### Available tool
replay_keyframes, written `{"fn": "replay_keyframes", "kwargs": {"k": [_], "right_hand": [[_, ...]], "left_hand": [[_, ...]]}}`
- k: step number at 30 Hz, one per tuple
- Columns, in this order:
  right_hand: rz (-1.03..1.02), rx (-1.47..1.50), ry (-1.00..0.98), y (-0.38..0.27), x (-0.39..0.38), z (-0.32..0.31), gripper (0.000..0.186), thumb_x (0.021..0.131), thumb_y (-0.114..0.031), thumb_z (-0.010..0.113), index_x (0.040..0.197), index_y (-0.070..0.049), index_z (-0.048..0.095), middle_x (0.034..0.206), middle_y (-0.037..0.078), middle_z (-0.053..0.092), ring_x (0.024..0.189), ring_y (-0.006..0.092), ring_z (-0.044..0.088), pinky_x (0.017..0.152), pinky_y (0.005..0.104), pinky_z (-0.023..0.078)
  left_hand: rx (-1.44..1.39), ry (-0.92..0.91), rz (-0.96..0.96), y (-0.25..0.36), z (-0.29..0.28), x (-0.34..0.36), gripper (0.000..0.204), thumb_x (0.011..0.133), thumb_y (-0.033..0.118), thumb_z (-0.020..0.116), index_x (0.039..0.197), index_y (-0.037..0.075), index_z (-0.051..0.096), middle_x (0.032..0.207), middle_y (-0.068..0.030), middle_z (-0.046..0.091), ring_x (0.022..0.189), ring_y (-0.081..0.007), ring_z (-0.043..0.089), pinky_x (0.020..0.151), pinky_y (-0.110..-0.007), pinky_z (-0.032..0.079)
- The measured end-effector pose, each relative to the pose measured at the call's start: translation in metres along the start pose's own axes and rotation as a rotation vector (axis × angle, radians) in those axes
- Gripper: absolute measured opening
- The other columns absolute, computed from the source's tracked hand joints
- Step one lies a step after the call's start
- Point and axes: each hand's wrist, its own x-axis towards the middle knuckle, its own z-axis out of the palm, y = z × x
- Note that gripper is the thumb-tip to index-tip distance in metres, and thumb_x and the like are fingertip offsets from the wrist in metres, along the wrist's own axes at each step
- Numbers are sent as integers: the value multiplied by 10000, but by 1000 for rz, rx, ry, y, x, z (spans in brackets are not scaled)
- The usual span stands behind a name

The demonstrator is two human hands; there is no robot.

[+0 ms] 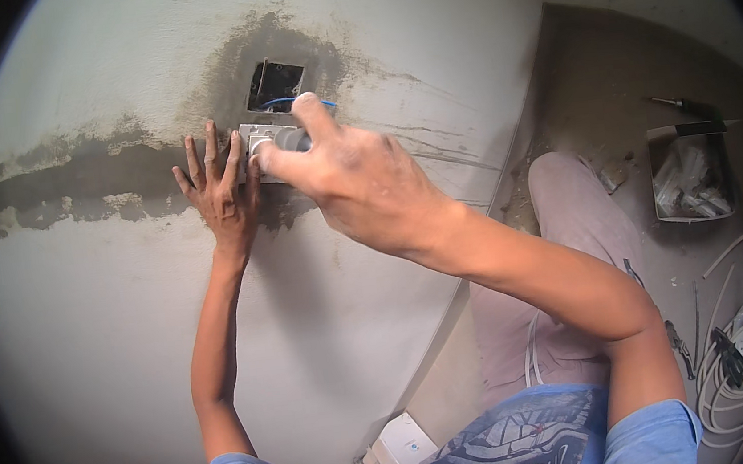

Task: The person installs a wall socket by using a screwdriver to tighten screws on the socket plate and connecting wires to the back of the socket module.

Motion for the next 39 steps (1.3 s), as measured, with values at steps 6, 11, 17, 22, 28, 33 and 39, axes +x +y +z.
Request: {"fn": "replay_keyframes", "kwargs": {"k": [6, 11, 17, 22, 28, 33, 39], "right_hand": [[-54, 7, 23, 6, 4, -8, 441, 910, -37, 604, 1342, -122, 595, 1012, 204, 565, 652, 325, 696, 572, 447, 592], [54, -53, -73, 15, -6, -4, 410, 917, -56, 614, 1320, -127, 602, 1022, 200, 564, 647, 328, 697, 551, 437, 588], [-141, -19, 16, 9, -1, -7, 358, 915, -46, 604, 1265, -119, 618, 1045, 210, 554, 682, 346, 702, 568, 447, 585], [163, -53, -179, -1, -2, -14, 340, 905, -27, 597, 1233, -110, 624, 1056, 206, 543, 722, 367, 701, 631, 467, 584], [38, -72, -104, 6, -2, -9, 298, 912, -47, 604, 1200, -118, 632, 1073, 208, 540, 672, 360, 677, 597, 450, 575], [-105, -77, 30, 7, 8, -10, 228, 911, -53, 612, 1134, -99, 631, 1067, 203, 534, 660, 353, 664, 588, 452, 569], [33, -140, -176, 5, 16, -20, 274, 899, -31, 606, 1166, -93, 619, 1049, 201, 538, 690, 348, 669, 611, 456, 562]], "left_hand": [[34, -6, -18, 1, 7, -7, 420, 1020, 398, 594, 1403, 228, 638, 1633, 12, 410, 1574, -258, 204, 1266, -542, -4], [65, -2, -30, 5, 9, -5, 440, 1017, 388, 602, 1422, 214, 622, 1631, 6, 414, 1579, -245, 187, 1270, -516, -20], [50, 8, -36, 5, 9, -7, 441, 1009, 394, 614, 1413, 220, 631, 1630, 16, 416, 1578, -240, 193, 1271, -516, 3], [73, 14, -41, 4, 9, -9, 432, 1000, 412, 618, 1393, 234, 650, 1637, 19, 404, 1577, -237, 196, 1272, -510, 10], [70, 17, -50, 4, 9, -5, 420, 1006, 411, 611, 1387, 241, 655, 1645, 24, 389, 1577, -236, 197, 1275, -490, 12], [70, 4, -50, 3, 8, -8, 401, 1011, 436, 589, 1355, 250, 678, 1653, 23, 371, 1579, -236, 186, 1279, -489, -13], [31, -6, -52, 5, 6, -3, 408, 1016, 412, 598, 1378, 236, 665, 1646, 16, 388, 1574, -241, 201, 1273, -483, -7]]}}
